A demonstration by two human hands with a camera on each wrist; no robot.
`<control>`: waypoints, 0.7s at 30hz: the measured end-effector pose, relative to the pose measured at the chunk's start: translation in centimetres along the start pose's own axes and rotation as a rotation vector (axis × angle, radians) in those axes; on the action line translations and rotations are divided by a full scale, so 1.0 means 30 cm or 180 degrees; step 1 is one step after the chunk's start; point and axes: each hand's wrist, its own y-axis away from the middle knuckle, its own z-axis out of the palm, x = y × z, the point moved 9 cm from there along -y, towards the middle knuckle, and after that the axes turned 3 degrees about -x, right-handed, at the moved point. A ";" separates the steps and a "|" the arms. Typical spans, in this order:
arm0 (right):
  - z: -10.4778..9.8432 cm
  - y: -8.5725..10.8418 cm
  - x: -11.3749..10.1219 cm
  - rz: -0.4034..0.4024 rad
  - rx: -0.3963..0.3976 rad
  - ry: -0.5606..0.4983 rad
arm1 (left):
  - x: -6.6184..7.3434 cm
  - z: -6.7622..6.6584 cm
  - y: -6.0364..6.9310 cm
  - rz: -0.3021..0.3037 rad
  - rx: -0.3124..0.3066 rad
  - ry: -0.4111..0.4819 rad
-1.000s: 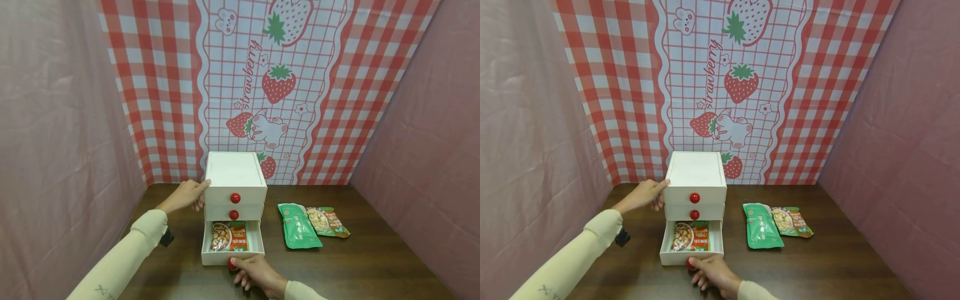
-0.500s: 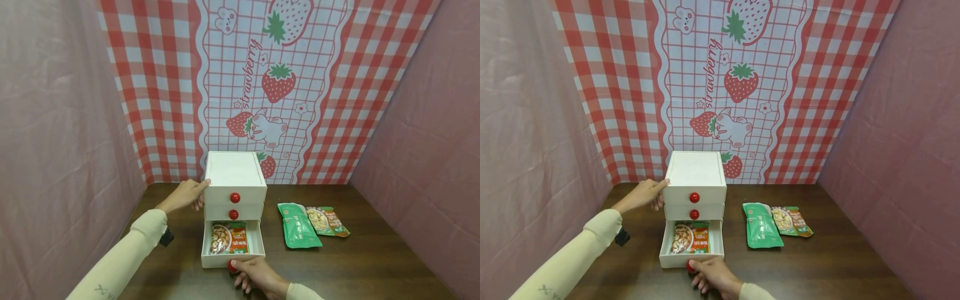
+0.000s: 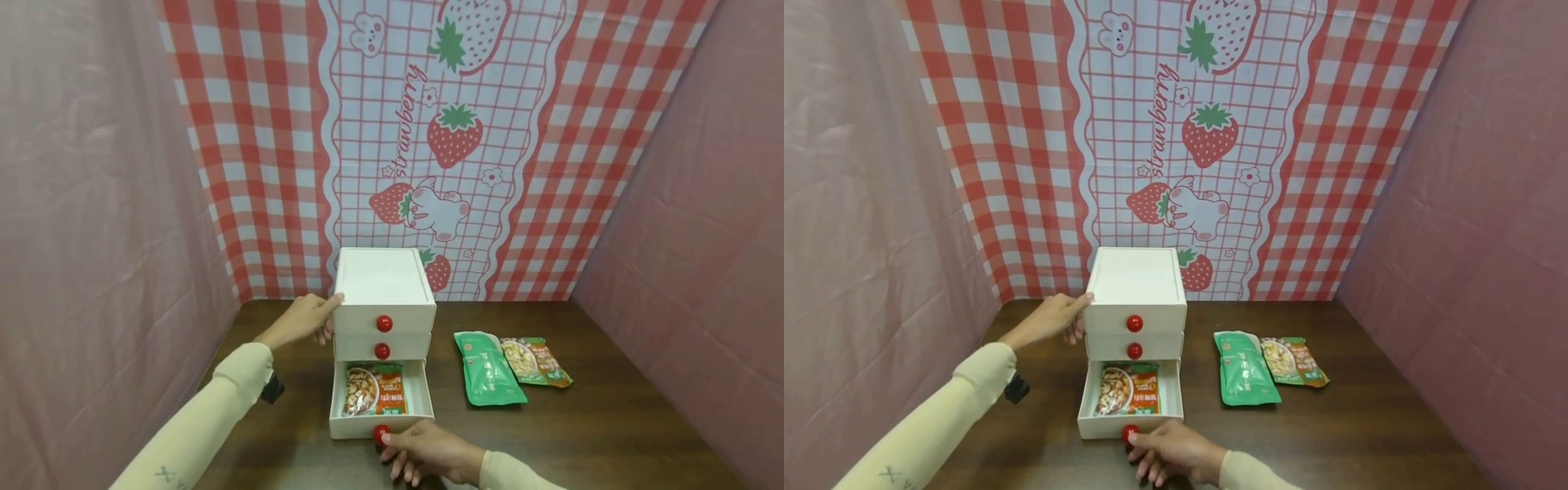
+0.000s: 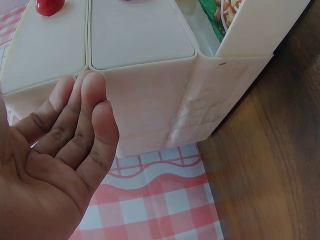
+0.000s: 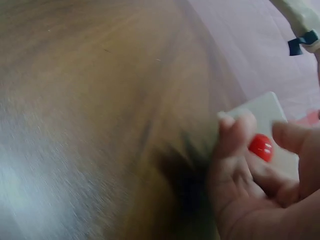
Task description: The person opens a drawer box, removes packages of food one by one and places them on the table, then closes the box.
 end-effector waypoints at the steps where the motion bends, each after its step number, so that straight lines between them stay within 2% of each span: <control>1: 0.005 0.007 -0.006 0.0038 -0.0125 0.0040 | 0.000 0.000 0.000 -0.0002 0.0002 -0.0004; 6: 0.023 0.041 -0.060 0.0068 -0.0626 0.0170 | -0.001 0.002 -0.003 0.0004 -0.0013 0.0002; 10: 0.021 0.048 -0.121 -0.0063 -0.0804 0.0161 | -0.006 0.003 -0.003 -0.0002 -0.0027 0.0028; 14: -0.010 0.041 -0.183 -0.0307 -0.0690 0.0233 | -0.007 0.003 -0.003 0.0001 -0.0028 0.0042; 21: -0.096 0.021 -0.272 -0.0656 -0.0178 0.0575 | 0.000 0.000 -0.001 0.0044 -0.0022 -0.0033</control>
